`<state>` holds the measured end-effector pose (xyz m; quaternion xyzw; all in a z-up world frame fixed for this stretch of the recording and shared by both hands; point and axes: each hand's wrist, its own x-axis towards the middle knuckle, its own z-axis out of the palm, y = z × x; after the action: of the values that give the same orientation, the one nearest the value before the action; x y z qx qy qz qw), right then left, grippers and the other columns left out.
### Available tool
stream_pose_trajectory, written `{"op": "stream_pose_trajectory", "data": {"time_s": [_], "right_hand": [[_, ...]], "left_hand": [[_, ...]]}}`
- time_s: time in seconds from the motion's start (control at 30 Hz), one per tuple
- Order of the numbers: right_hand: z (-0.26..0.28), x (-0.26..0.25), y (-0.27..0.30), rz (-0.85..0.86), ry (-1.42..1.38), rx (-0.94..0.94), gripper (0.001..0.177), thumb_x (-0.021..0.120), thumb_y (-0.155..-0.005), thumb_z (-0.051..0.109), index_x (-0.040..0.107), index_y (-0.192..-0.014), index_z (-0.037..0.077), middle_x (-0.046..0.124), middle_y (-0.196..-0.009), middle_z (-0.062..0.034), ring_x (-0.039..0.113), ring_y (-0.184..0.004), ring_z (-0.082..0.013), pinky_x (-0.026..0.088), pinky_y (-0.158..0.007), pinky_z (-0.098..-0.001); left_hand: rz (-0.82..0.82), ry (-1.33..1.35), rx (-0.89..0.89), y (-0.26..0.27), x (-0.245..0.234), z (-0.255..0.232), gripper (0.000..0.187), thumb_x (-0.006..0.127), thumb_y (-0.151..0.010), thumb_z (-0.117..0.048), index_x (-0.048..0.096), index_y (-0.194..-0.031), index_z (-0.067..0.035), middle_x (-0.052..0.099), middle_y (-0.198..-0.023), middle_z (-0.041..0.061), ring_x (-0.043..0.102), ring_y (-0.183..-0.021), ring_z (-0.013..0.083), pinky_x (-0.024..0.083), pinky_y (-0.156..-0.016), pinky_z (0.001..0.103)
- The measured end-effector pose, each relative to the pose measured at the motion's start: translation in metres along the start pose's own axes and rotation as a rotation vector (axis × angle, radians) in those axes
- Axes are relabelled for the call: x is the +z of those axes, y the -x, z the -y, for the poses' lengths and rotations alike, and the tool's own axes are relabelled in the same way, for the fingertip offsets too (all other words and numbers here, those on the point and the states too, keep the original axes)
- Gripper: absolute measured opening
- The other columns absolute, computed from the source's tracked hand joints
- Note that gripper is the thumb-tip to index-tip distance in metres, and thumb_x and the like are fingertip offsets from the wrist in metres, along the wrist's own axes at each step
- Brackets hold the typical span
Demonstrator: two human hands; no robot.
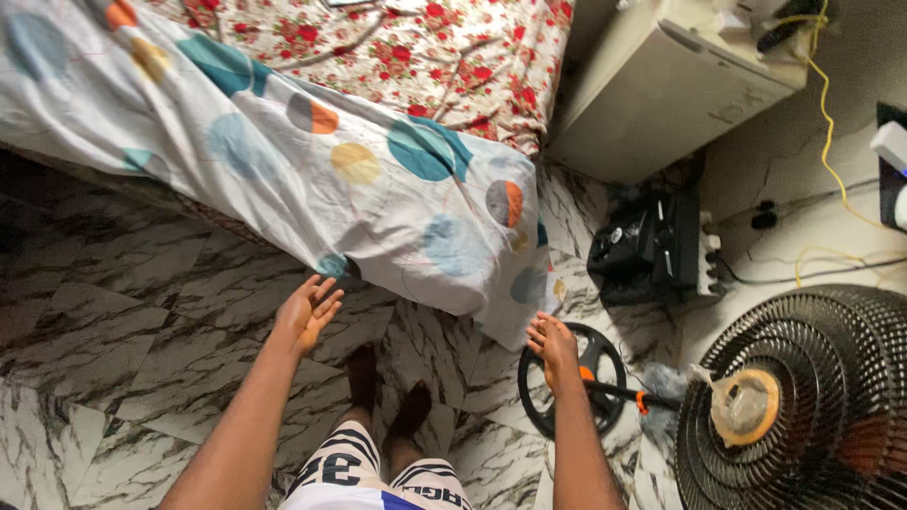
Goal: The person folds a blue and white patterned garment on a bed by hand, smoothing the fabric and folding it into a square shape.
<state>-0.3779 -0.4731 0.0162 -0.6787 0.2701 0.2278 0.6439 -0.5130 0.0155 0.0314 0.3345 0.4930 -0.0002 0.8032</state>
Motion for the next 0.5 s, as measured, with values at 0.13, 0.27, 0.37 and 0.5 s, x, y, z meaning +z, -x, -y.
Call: {"op": "stream_pose_trajectory", "data": {"time_s": [0.13, 0.27, 0.37, 0.5], "right_hand": [[0.057, 0.056, 0.050, 0.117, 0.037, -0.100, 0.037, 0.051, -0.102, 0.017, 0.059, -0.136, 0.004, 0.068, -0.131, -0.0123, 0.069, -0.114, -0.0234, 0.057, -0.094, -0.0383], [0.114, 0.106, 0.110, 0.274, 0.075, -0.204, 0.038, 0.052, -0.104, 0.024, 0.058, -0.136, 0.004, 0.069, -0.130, -0.0136, 0.069, -0.114, -0.0237, 0.058, -0.093, -0.0375], [0.144, 0.138, 0.142, 0.356, 0.101, -0.245, 0.038, 0.052, -0.103, 0.025, 0.059, -0.135, 0.005, 0.071, -0.128, -0.0131, 0.070, -0.113, -0.0230, 0.059, -0.092, -0.0362], [0.164, 0.167, 0.168, 0.484, 0.096, -0.300, 0.038, 0.056, -0.102, 0.026, 0.061, -0.134, 0.005, 0.073, -0.124, -0.0125, 0.071, -0.109, -0.0231, 0.057, -0.090, -0.0371]], "left_hand": [[0.093, 0.036, 0.052, 0.059, 0.014, -0.017, 0.049, 0.033, -0.110, -0.022, 0.034, -0.157, -0.008, 0.057, -0.148, 0.014, 0.065, -0.122, 0.0268, 0.056, -0.102, 0.037], [0.119, 0.038, 0.157, 0.115, 0.029, -0.041, 0.044, 0.035, -0.108, -0.019, 0.042, -0.149, -0.007, 0.062, -0.141, 0.015, 0.066, -0.116, 0.0250, 0.057, -0.099, 0.037], [0.165, 0.046, 0.222, 0.149, 0.032, -0.059, 0.035, 0.039, -0.107, -0.016, 0.047, -0.140, -0.007, 0.064, -0.137, 0.015, 0.066, -0.112, 0.0247, 0.058, -0.096, 0.037], [0.216, 0.124, 0.288, 0.177, 0.025, -0.081, 0.028, 0.040, -0.107, -0.015, 0.050, -0.132, -0.008, 0.064, -0.135, 0.014, 0.067, -0.112, 0.0236, 0.058, -0.095, 0.037]]}}
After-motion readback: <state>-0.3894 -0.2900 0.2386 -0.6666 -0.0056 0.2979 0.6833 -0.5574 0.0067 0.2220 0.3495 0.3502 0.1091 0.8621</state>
